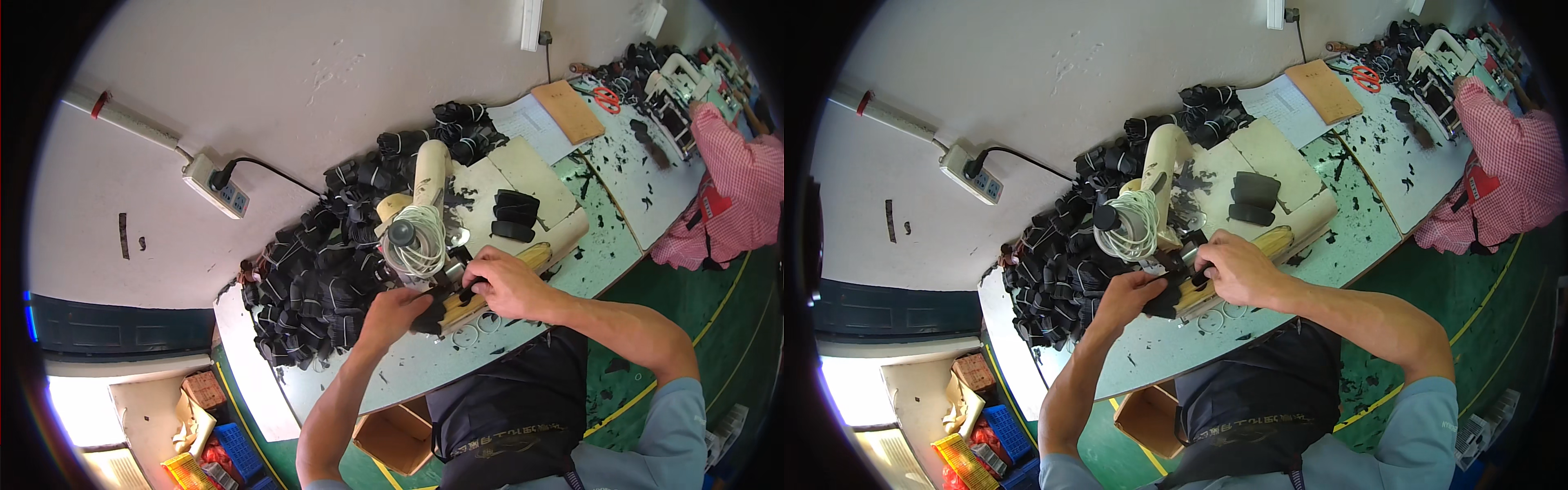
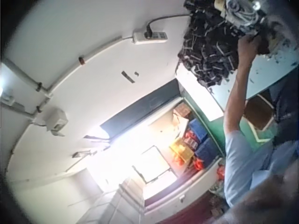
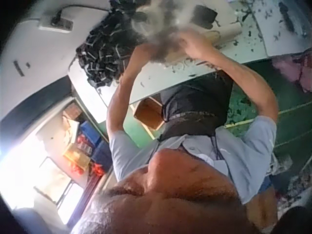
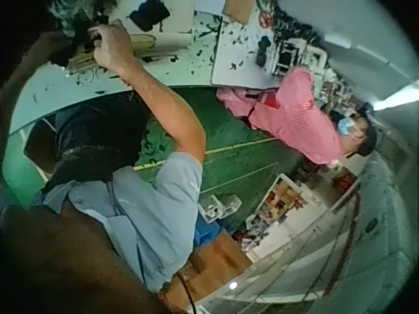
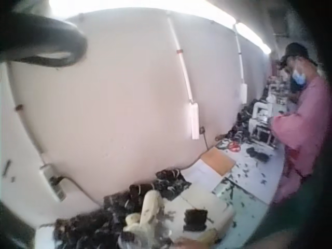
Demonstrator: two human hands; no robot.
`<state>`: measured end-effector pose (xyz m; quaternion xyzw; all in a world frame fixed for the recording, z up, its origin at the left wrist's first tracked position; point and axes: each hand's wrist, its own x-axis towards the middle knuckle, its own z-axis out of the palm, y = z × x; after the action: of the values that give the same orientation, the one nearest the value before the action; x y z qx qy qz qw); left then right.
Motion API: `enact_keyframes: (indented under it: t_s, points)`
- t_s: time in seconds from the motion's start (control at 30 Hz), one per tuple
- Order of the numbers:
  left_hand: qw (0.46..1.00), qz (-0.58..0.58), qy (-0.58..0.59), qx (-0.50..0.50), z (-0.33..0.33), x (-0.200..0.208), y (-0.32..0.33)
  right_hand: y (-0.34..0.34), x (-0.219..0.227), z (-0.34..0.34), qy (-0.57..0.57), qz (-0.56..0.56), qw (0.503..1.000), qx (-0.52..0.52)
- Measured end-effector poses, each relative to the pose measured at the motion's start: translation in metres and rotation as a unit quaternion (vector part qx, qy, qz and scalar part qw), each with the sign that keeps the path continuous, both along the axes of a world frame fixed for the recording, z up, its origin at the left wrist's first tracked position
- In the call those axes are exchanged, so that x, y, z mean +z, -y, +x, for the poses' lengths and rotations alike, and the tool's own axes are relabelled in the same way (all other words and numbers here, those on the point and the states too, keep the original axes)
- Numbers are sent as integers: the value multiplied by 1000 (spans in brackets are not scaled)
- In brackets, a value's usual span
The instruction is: The person processes small shoe components using an industrial sewing machine.
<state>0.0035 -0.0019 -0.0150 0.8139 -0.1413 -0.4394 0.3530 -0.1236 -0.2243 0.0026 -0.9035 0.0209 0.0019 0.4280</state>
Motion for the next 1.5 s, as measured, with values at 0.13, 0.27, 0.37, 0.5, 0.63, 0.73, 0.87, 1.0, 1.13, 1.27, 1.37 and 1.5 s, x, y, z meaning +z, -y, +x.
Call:
enact_keyframes:
  t_s: [0.13,0.27,0.37,0.5,0.63,0.73,0.87,1.0,1.13,1.27,1.37,1.5]
  points:
    - [995,-51,-87,14,-1,11,9,-9,1,9,-21,-22,999,-14]
    - [997,-58,-46,31,-3,10,-5,-3,-3,2,-6,15,999,-47]
    - [999,-20,-6,48,-4,11,-3,6,-1,0,-45,10,999,-18]
    - [999,-38,9,37,-3,7,10,-1,-7,9,-25,45,998,-26]
    - [995,-85,-35,33,-2,11,-5,-1,-6,5,-31,84,994,-66]
    - [997,-46,30,46,-2,7,-4,11,0,1,-87,56,995,3]
    - [995,-60,36,67,-11,5,14,2,-4,6,-43,76,996,-6]
    - [994,-59,64,71,-15,7,17,2,-9,8,-27,55,998,-17]
    - [995,-70,-31,69,-9,7,2,8,4,3,-67,118,988,-69]
    - [976,-177,-98,84,-15,16,-5,16,0,-2,-72,119,990,-37]
    - [989,-104,-47,88,-12,10,-6,12,0,-2,-139,146,979,-33]
    - [994,-52,-42,85,-8,9,4,10,3,-1,-67,86,994,7]
